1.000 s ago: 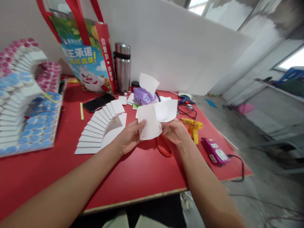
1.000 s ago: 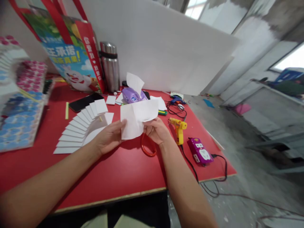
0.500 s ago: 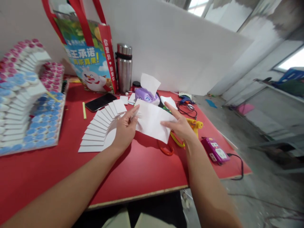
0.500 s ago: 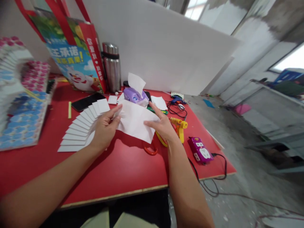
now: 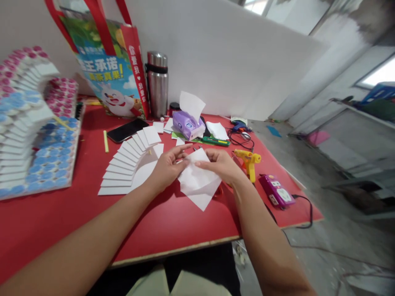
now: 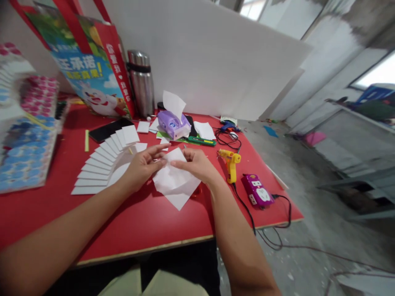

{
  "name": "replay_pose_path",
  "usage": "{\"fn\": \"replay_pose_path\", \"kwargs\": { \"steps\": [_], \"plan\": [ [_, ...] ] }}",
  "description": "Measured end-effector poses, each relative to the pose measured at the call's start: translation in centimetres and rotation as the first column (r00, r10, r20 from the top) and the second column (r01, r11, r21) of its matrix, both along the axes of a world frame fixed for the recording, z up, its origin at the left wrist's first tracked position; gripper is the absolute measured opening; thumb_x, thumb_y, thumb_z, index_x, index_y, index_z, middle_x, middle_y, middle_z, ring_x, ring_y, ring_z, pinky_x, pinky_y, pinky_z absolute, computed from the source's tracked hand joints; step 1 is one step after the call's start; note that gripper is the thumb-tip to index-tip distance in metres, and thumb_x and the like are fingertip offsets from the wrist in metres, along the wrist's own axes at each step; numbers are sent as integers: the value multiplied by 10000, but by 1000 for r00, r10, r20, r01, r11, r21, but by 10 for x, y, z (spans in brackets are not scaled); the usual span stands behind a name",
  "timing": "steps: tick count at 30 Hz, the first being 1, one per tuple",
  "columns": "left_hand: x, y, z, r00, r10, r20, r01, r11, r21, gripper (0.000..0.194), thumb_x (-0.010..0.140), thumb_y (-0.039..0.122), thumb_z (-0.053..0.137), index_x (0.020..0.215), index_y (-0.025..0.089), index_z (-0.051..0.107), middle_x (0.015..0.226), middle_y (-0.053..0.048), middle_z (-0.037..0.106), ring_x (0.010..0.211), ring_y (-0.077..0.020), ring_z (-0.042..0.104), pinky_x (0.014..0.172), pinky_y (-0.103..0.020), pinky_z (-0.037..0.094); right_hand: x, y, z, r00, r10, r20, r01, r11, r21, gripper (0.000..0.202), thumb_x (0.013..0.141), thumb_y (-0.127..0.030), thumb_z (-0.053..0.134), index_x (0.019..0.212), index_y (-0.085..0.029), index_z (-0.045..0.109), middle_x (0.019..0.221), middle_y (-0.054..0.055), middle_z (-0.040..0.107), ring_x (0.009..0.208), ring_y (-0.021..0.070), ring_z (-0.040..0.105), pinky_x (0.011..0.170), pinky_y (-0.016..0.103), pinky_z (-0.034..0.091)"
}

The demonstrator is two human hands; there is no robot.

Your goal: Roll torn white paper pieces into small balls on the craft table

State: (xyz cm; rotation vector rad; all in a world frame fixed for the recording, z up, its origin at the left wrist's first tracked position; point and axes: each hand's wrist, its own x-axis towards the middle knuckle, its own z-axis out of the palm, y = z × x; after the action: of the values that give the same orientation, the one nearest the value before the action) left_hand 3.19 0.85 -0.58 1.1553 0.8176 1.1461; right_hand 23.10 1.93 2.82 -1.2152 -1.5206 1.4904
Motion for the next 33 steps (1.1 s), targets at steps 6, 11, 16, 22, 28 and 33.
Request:
{"fn": "replay_pose_path", "kwargs": {
  "steps": [6,11,16,22,28,33],
  "plan": [
    [-3,2,-6,976,-16,-216,16,1000,-3,282,871,361,692,1039,136,714,598,35,589,414,-77,457,431,-206,356,8,8,-7,975,-198,-96,206,975,78,332,692,-439,859,885,-209,717,811,12,750,676,182,671,634,303,532],
    [-1,-1,-5,969,30,-244,-10,996,83,296,890,411,683,1034,154,706,775,-17,703,592,-127,609,545,-224,468,0,6,-11,994,-88,72,66,962,265,213,849,-435,686,900,-228,681,788,1,686,687,181,618,638,297,477],
    [-2,1,-5,963,86,-254,-79,996,36,305,885,456,683,954,159,693,633,17,640,489,-117,546,472,-223,410,-8,8,-14,890,-339,305,87,782,617,205,936,-388,548,843,-226,632,744,-4,597,690,169,540,654,291,408],
    [-4,1,1,961,226,-158,-221,974,51,235,963,412,605,921,185,652,577,32,589,404,-82,463,403,-203,332,8,16,-14,867,-433,245,231,786,574,284,894,-379,586,665,-225,517,581,-43,406,552,130,381,544,281,290],
    [-1,4,3,969,244,-39,-241,967,80,201,905,214,652,719,164,596,640,10,636,422,-54,526,441,-191,375,7,15,-14,921,-387,-51,387,890,242,237,790,-394,725,716,-200,611,547,-63,462,480,88,380,471,233,285],
    [2,3,2,989,137,61,-140,989,40,103,826,233,717,803,151,660,671,-16,698,493,-116,646,492,-220,488,4,13,-7,876,-381,-297,392,920,-23,298,686,-371,842,762,-187,620,601,-45,571,492,88,483,475,214,423]
  ]
}}
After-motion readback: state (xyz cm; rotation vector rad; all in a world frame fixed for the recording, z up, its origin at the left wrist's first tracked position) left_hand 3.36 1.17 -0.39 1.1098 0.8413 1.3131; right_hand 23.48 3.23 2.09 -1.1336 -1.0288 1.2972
